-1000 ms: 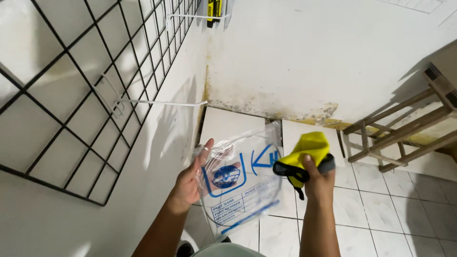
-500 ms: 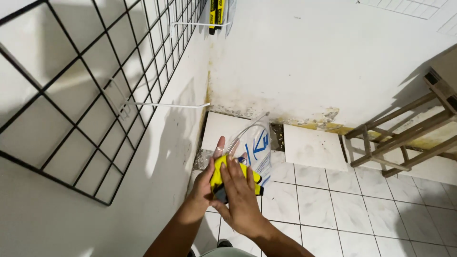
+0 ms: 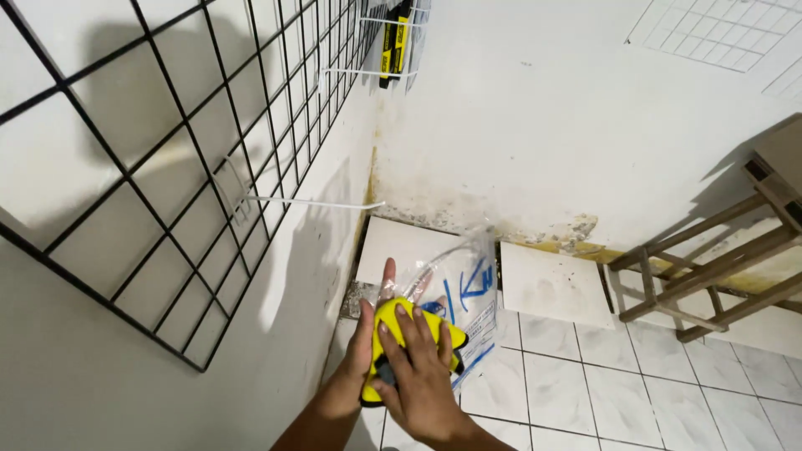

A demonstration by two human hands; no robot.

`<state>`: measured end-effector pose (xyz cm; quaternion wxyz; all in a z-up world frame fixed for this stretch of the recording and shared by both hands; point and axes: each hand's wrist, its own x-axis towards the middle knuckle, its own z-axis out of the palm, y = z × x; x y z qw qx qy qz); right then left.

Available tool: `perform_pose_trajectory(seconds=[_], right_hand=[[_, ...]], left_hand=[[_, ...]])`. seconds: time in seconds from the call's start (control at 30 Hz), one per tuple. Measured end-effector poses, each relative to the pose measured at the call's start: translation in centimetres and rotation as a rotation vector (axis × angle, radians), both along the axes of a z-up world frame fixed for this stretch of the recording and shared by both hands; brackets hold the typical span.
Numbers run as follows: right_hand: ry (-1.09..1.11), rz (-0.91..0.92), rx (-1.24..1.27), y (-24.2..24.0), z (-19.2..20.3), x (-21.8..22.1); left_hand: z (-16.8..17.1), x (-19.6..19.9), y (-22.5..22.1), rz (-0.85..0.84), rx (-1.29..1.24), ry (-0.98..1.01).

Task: Cleaning a packaged car clutch cable with a cloth in a parts room.

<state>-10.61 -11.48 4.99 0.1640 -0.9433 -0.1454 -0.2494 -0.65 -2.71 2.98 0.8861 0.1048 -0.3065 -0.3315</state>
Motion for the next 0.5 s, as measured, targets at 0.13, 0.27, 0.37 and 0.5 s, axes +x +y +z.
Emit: perform_pose_trajectory(seconds=[0.13, 0.27, 0.37, 0.5], right_hand=[[-0.052, -0.110, -0.020, -0.4, 1.6, 0.6], [-0.054, -0.122, -0.030, 0.0, 2.1, 0.4], [-0.031, -0.050, -0.037, -0.2, 0.7, -0.5], [-0.046, -0.067, -0.073, -0.8, 0.0, 0.2]], left_hand=[[-0.6, -0.8, 0.0, 0.071, 0.089, -0.085], [1.4, -0.8, 0.8, 0.166, 0.177, -0.108], [0.8, 0.1, 1.1, 0.219, 0.183, -0.126], [-0.1, -0.2, 0.4, 0.033, 0.041, -0.046]])
